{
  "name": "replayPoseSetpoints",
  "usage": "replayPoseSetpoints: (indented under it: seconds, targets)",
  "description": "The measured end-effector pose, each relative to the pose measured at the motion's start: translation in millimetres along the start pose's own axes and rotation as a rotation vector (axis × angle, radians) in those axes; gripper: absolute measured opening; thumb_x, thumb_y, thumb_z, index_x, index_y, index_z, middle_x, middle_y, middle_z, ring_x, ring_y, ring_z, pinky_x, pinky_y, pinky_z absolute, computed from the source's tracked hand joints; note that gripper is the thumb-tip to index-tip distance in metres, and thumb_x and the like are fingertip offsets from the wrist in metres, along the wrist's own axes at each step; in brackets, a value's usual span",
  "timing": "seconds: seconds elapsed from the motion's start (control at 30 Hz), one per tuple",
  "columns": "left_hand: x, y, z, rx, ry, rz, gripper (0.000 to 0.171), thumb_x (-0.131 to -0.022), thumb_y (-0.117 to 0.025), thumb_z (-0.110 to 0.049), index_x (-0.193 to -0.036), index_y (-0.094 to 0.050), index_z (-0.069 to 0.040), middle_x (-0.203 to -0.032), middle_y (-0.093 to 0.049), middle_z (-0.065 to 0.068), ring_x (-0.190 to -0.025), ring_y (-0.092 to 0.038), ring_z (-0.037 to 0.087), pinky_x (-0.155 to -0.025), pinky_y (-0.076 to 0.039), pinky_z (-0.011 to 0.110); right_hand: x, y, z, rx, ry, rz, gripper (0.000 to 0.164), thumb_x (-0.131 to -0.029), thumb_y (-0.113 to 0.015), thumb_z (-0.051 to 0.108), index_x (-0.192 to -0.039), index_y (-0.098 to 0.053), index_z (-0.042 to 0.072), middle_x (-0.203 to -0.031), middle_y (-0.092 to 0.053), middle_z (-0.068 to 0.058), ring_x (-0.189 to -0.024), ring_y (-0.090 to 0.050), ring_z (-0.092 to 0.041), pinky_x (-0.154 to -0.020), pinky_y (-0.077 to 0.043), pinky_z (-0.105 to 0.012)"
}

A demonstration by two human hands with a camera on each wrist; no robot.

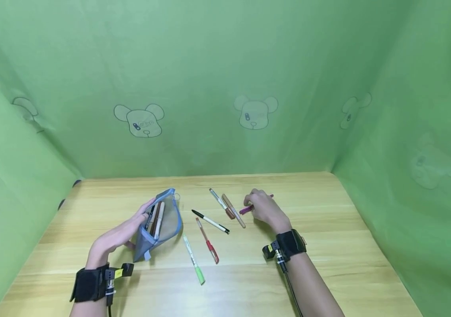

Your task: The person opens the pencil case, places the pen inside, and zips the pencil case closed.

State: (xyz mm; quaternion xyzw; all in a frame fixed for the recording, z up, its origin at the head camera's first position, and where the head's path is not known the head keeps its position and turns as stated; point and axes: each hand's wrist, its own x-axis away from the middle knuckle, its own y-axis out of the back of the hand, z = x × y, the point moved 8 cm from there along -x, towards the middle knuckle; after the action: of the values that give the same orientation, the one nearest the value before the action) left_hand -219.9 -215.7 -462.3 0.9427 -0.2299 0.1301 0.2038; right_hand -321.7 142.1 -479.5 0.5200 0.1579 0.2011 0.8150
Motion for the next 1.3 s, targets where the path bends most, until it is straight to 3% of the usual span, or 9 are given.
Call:
replayPoseSetpoints:
  seconds: [0.37,0.5,0.7,0.83,0.97,1.1,1.3]
  targets:
    - [2.6,1.1,2.6,0.008,0.002,-0.015,0.061,-0.112,-0.021,-0.028,-0.166,0.006,-0.031,-0.169,0.016,0.019,-0.146,0.000,0.063,-0.077,-0.039,0.091,1.8,2.8,-2.5,0.045,0.035,-0.004,0.026,-0.082,-0.069,-0.014,-0.095,-0.074,0.008,-0.092,-0.067,-0.003,-0.090,-0.065,-0.024,-0.088,-0.059,-0.044]
    - [2.2,0.1,3.2,0.014,0.006,-0.016,0.061,-0.112,-0.022,-0.029,-0.166,0.006,-0.032,-0.170,0.016,0.018,-0.146,0.000,0.063,-0.077,-0.039,0.090,7.5,6.4,-3.7,0.047,-0.007,-0.016,0.023,-0.086,-0.069,-0.011,-0.101,-0.073,0.006,-0.093,-0.066,-0.005,-0.088,-0.064,-0.024,-0.084,-0.060,-0.042]
    - [0.2,0.7,2.6,0.005,-0.005,-0.010,0.060,-0.113,-0.021,-0.030,-0.166,0.007,-0.032,-0.170,0.014,0.019,-0.147,0.000,0.061,-0.077,-0.039,0.091,14.7,23.5,6.2,0.052,-0.015,-0.134,0.024,-0.092,-0.070,-0.005,-0.114,-0.071,0.004,-0.094,-0.066,-0.009,-0.081,-0.062,-0.022,-0.076,-0.061,-0.038]
    - [-0.1,1.9,2.3,-0.005,-0.005,-0.013,0.060,-0.113,-0.021,-0.030,-0.166,0.007,-0.033,-0.170,0.016,0.017,-0.147,0.001,0.062,-0.075,-0.040,0.090,16.9,32.9,18.1,0.072,-0.013,-0.168,0.030,-0.094,-0.067,-0.004,-0.123,-0.067,0.005,-0.096,-0.067,-0.011,-0.084,-0.065,-0.026,-0.075,-0.061,-0.042]
    - [0.0,1.9,3.3,-0.002,0.004,-0.015,0.060,-0.112,-0.021,-0.029,-0.166,0.007,-0.033,-0.170,0.016,0.018,-0.147,-0.001,0.062,-0.076,-0.041,0.089,17.8,39.0,28.2,0.088,-0.026,-0.174,0.032,-0.096,-0.066,0.002,-0.128,-0.064,0.007,-0.094,-0.069,-0.012,-0.079,-0.066,-0.027,-0.067,-0.060,-0.042]
    - [-0.3,1.0,4.1,0.006,0.014,-0.015,0.060,-0.112,-0.021,-0.029,-0.166,0.007,-0.033,-0.170,0.013,0.020,-0.147,-0.002,0.062,-0.078,-0.041,0.089,17.5,39.1,33.3,0.081,-0.068,-0.151,0.034,-0.096,-0.069,0.008,-0.130,-0.064,0.008,-0.090,-0.070,-0.011,-0.069,-0.062,-0.022,-0.056,-0.055,-0.034]
    - [-0.5,0.0,3.0,-0.001,0.021,-0.015,0.060,-0.112,-0.021,-0.030,-0.166,0.006,-0.033,-0.170,0.014,0.019,-0.147,-0.003,0.062,-0.079,-0.042,0.088,17.1,29.3,46.4,-0.020,-0.130,-0.106,0.034,-0.093,-0.071,0.007,-0.126,-0.067,0.006,-0.090,-0.071,-0.005,-0.066,-0.061,-0.014,-0.056,-0.054,-0.029]
